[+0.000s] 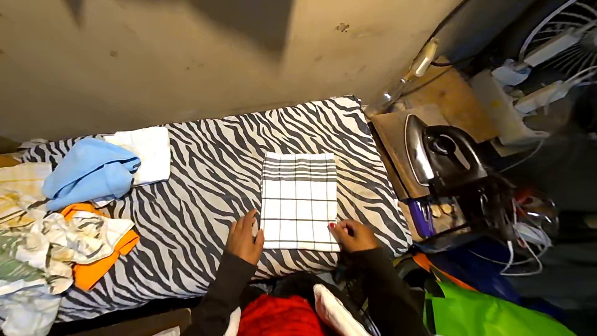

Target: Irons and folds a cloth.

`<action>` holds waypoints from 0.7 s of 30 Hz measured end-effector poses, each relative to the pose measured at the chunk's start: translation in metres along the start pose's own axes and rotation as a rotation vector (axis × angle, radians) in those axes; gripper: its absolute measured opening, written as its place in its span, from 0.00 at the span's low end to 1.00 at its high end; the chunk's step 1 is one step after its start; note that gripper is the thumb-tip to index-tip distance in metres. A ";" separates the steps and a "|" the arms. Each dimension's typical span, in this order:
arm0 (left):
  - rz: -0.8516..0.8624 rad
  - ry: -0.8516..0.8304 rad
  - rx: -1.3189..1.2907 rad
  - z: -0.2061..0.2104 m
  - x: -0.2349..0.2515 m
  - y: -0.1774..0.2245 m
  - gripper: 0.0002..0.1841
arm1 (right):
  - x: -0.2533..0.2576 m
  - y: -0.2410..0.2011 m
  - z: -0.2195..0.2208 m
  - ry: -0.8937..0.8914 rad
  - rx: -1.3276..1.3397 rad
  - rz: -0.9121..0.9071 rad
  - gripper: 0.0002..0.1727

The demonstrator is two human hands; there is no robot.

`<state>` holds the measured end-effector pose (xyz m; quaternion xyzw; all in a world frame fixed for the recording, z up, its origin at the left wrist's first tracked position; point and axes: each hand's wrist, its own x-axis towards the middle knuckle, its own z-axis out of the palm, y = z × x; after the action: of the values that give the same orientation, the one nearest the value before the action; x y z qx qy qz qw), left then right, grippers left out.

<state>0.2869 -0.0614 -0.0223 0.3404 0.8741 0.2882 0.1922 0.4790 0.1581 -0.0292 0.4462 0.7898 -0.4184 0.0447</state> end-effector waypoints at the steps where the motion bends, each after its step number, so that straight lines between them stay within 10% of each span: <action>1: 0.095 0.043 0.029 0.001 0.008 0.010 0.27 | 0.009 -0.006 -0.004 -0.007 -0.003 0.010 0.23; 5: 0.431 -0.004 0.087 0.030 0.053 0.044 0.27 | 0.042 -0.029 -0.016 0.000 0.040 -0.031 0.22; 12: 0.157 0.002 0.326 0.052 0.083 0.018 0.39 | 0.063 -0.041 -0.021 -0.031 0.247 0.022 0.24; 21: 0.391 -0.001 0.328 0.080 0.064 0.036 0.38 | 0.122 -0.039 -0.028 0.299 0.061 -0.265 0.24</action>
<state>0.3029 0.0352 -0.0696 0.5299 0.8266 0.1741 0.0755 0.3858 0.2499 -0.0412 0.3968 0.8264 -0.3736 -0.1419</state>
